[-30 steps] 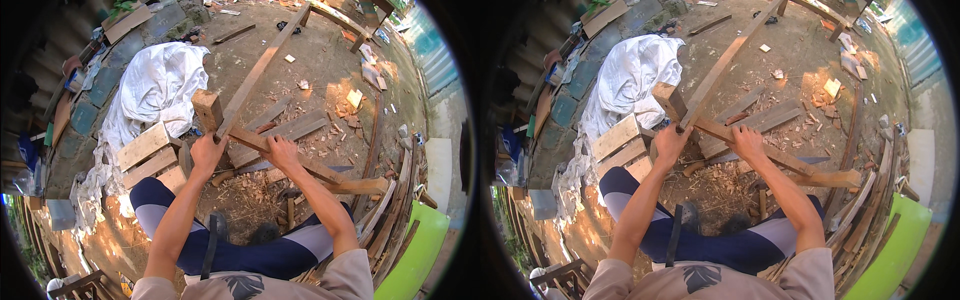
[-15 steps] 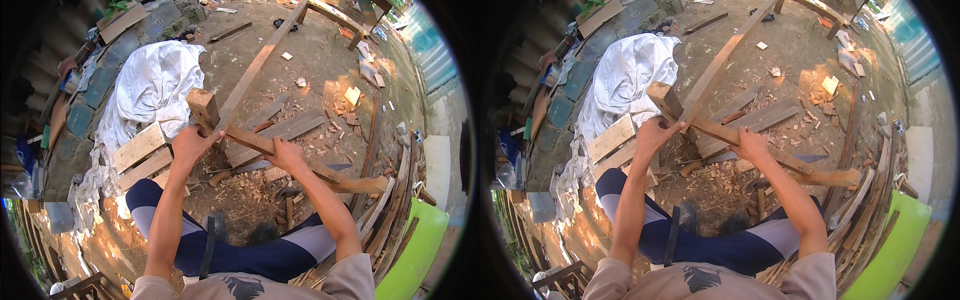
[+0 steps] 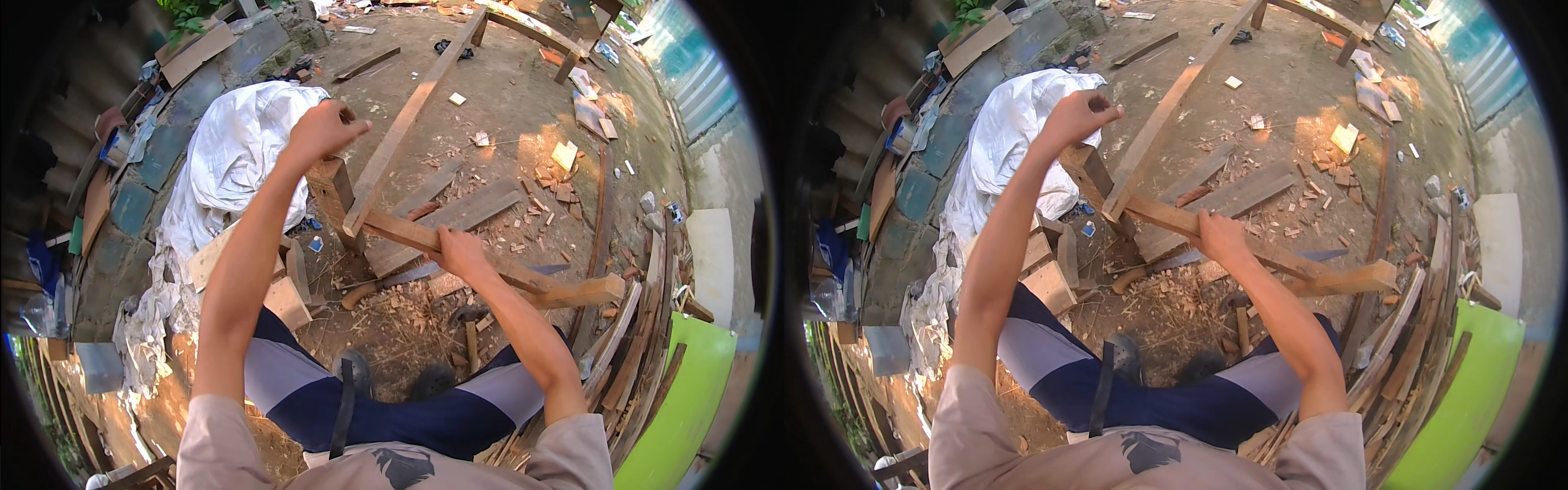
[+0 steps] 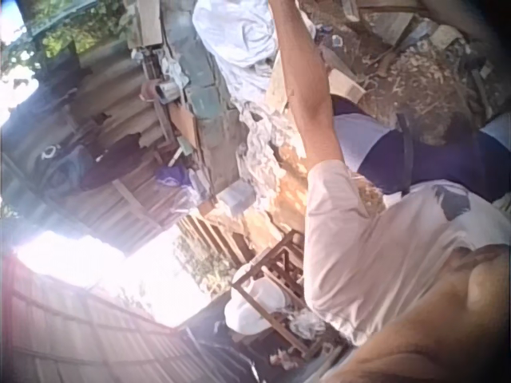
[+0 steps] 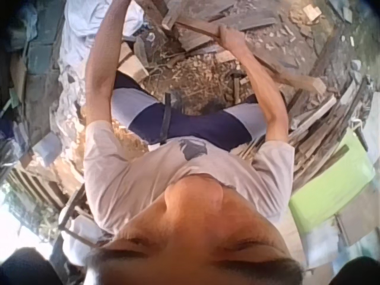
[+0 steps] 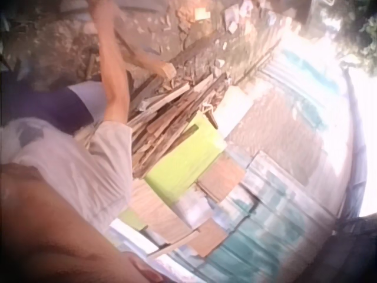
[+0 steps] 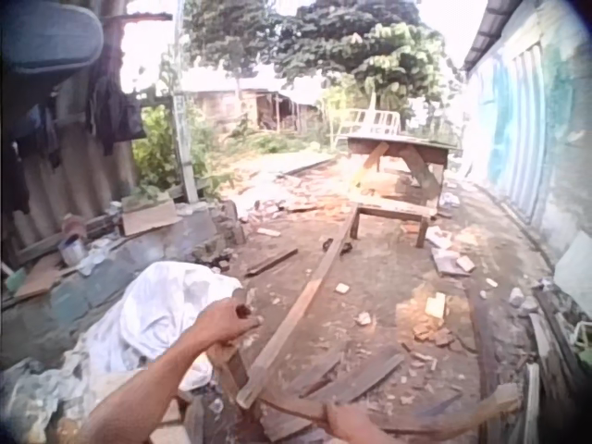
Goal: The person assembles a wooden frame by hammering nails into intersecting wooden planks. They position the planks, drive nails with a hammer, and adjust the frame on the ground.
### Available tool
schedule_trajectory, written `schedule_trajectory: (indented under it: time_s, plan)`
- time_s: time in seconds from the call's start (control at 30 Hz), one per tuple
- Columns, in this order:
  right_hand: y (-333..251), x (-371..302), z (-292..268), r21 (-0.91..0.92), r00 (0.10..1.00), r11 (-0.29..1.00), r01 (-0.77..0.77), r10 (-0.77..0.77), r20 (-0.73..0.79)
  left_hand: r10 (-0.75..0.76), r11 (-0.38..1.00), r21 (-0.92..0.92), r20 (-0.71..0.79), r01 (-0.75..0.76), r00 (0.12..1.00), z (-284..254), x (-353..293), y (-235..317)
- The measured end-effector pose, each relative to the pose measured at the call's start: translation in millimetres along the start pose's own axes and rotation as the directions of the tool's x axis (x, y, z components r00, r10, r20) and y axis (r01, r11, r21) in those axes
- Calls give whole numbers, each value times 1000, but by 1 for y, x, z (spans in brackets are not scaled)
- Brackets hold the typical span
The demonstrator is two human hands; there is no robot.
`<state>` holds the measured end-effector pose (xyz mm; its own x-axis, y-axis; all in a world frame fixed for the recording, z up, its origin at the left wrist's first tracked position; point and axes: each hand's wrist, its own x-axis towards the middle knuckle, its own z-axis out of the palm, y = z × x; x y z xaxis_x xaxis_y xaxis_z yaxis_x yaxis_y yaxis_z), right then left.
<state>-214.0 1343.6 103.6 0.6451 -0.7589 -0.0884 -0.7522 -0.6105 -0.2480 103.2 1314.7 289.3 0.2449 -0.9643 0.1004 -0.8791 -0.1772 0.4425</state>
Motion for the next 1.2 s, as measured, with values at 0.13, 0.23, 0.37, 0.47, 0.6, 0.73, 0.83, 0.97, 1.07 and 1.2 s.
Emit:
schedule_trajectory:
  time_s: [0.13,0.23,0.37,0.47,0.6,0.73,0.83,0.97,1.07,1.2]
  plan:
    - [-11,-3,-14,44,995,997,-66,62,74,-164,798,-410,558,442,814,12,57,-73]
    - [-50,-6,-38,285,976,958,16,47,-213,-121,775,-353,731,524,672,72,49,-120]
    - [-106,17,-43,484,935,870,94,90,-344,22,679,-419,832,602,555,131,44,-131]
    - [-102,17,-40,142,946,986,-88,127,-297,109,627,-480,834,614,541,147,23,-75]
    - [-88,-3,-30,148,879,875,-460,473,-63,166,660,-495,830,566,532,129,5,-61]
    - [-85,-28,2,739,546,-299,-604,521,656,113,531,-484,854,696,508,132,11,-79]
    - [-83,-16,64,815,521,-570,-107,666,534,123,621,-540,783,568,610,142,13,-83]
    - [-65,22,92,765,439,-521,379,829,347,179,619,-594,744,515,644,143,23,-81]
    - [-67,18,86,749,385,-538,387,832,399,163,712,-581,683,395,712,132,8,-73]
    - [-108,10,66,766,469,-580,276,777,420,193,666,-525,807,530,558,113,30,-87]
